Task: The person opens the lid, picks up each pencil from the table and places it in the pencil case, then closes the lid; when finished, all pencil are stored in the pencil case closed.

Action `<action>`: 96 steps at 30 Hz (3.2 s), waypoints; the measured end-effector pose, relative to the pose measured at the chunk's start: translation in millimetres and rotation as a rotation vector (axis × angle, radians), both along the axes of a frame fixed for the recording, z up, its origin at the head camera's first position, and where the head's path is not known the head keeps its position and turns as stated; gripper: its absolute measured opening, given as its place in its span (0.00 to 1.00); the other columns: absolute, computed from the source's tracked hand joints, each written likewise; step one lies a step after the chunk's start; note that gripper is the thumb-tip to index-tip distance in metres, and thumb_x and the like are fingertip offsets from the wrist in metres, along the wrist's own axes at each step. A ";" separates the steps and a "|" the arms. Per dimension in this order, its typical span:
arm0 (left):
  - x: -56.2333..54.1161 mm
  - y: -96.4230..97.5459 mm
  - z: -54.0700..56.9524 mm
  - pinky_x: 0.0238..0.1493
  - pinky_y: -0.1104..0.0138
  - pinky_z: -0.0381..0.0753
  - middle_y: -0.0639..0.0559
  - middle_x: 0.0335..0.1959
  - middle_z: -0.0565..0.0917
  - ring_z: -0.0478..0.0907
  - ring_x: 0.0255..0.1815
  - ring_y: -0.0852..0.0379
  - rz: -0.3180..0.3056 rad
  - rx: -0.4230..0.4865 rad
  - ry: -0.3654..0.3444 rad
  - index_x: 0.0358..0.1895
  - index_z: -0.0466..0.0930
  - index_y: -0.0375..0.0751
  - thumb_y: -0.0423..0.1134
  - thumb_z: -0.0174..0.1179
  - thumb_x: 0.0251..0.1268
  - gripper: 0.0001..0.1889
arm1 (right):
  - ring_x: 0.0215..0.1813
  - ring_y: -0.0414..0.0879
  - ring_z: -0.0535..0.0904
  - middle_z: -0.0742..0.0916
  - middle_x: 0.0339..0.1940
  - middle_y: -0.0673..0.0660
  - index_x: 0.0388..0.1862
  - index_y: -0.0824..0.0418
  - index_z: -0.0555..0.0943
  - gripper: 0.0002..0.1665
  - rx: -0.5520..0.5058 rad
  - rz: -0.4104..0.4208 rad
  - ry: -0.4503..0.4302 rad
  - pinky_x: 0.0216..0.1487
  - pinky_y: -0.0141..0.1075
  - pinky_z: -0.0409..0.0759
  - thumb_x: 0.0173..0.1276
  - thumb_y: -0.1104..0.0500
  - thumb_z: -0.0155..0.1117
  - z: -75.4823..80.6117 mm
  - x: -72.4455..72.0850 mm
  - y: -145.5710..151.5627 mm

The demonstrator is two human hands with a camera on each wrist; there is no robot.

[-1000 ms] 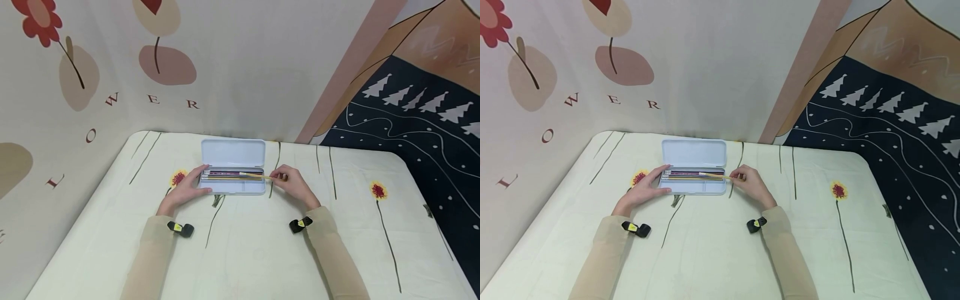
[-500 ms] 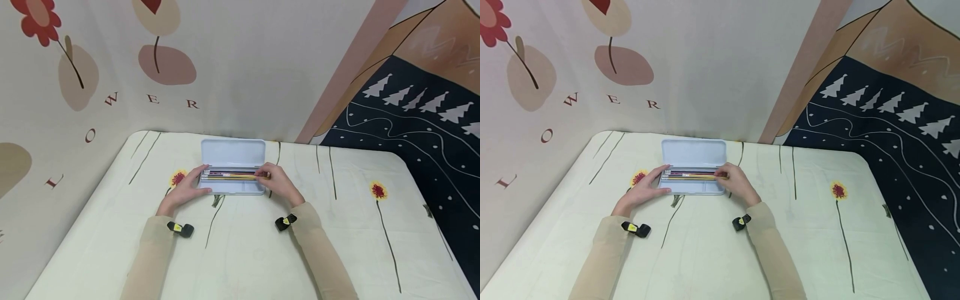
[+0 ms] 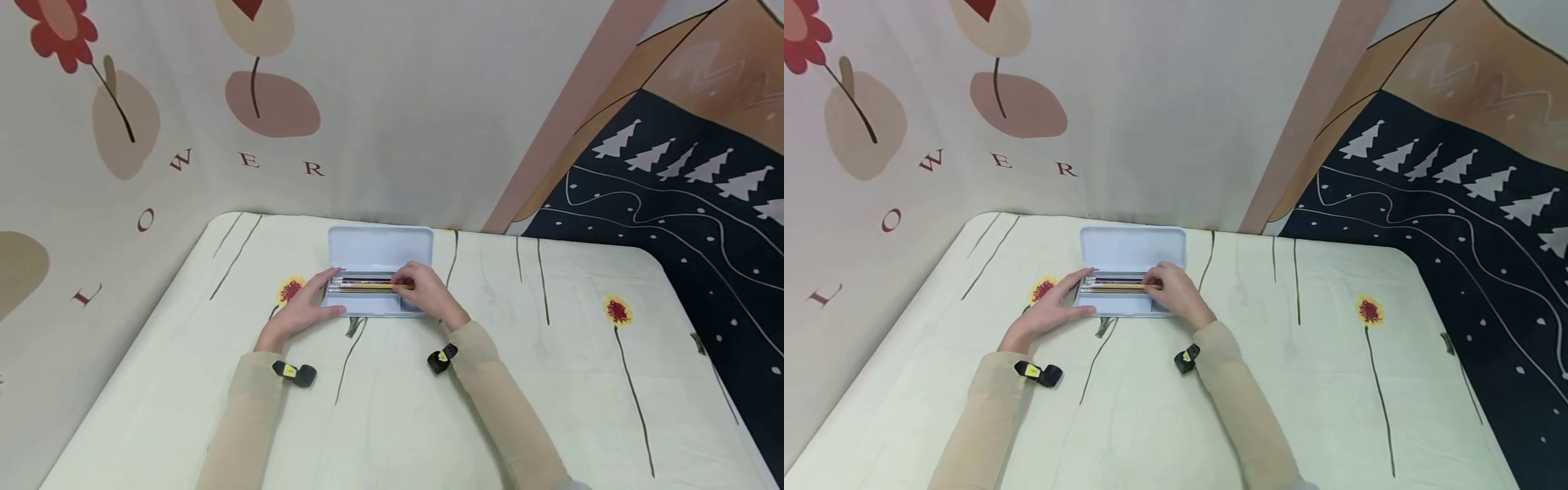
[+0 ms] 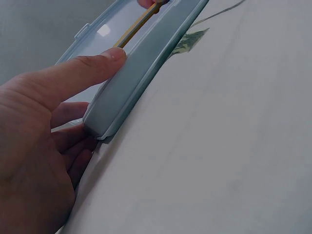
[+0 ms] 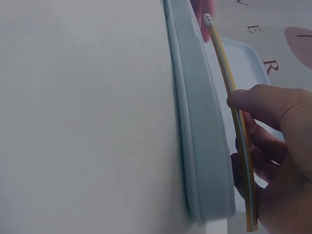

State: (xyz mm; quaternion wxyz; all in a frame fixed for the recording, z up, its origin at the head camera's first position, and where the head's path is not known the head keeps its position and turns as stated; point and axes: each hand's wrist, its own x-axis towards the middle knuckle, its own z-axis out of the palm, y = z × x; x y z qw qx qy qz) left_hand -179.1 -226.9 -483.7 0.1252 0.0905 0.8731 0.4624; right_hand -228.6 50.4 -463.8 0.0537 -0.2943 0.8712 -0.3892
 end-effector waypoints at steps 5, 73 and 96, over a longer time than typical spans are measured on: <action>-0.1 -0.2 -0.5 0.70 0.41 0.47 0.39 0.75 0.54 0.46 0.75 0.38 0.000 0.007 0.001 0.76 0.55 0.46 0.43 0.70 0.57 0.44 | 0.40 0.46 0.77 0.83 0.36 0.54 0.36 0.63 0.85 0.03 0.039 -0.015 0.029 0.44 0.35 0.77 0.64 0.66 0.66 2.2 -2.3 -12.5; 5.2 1.1 1.5 0.69 0.43 0.51 0.36 0.75 0.53 0.51 0.73 0.36 0.023 0.023 0.036 0.76 0.53 0.43 0.41 0.70 0.57 0.45 | 0.66 0.57 0.64 0.65 0.67 0.66 0.72 0.65 0.64 0.35 -0.293 -0.269 0.069 0.67 0.48 0.64 0.66 0.67 0.60 14.4 3.3 33.4; 16.2 19.3 73.0 0.60 0.39 0.66 0.26 0.65 0.65 0.64 0.63 0.28 0.157 0.268 0.330 0.66 0.60 0.21 0.21 0.57 0.63 0.28 | 0.60 0.55 0.71 0.73 0.59 0.65 0.61 0.68 0.75 0.24 -0.390 -0.269 0.134 0.56 0.49 0.75 0.64 0.71 0.58 13.6 16.6 39.3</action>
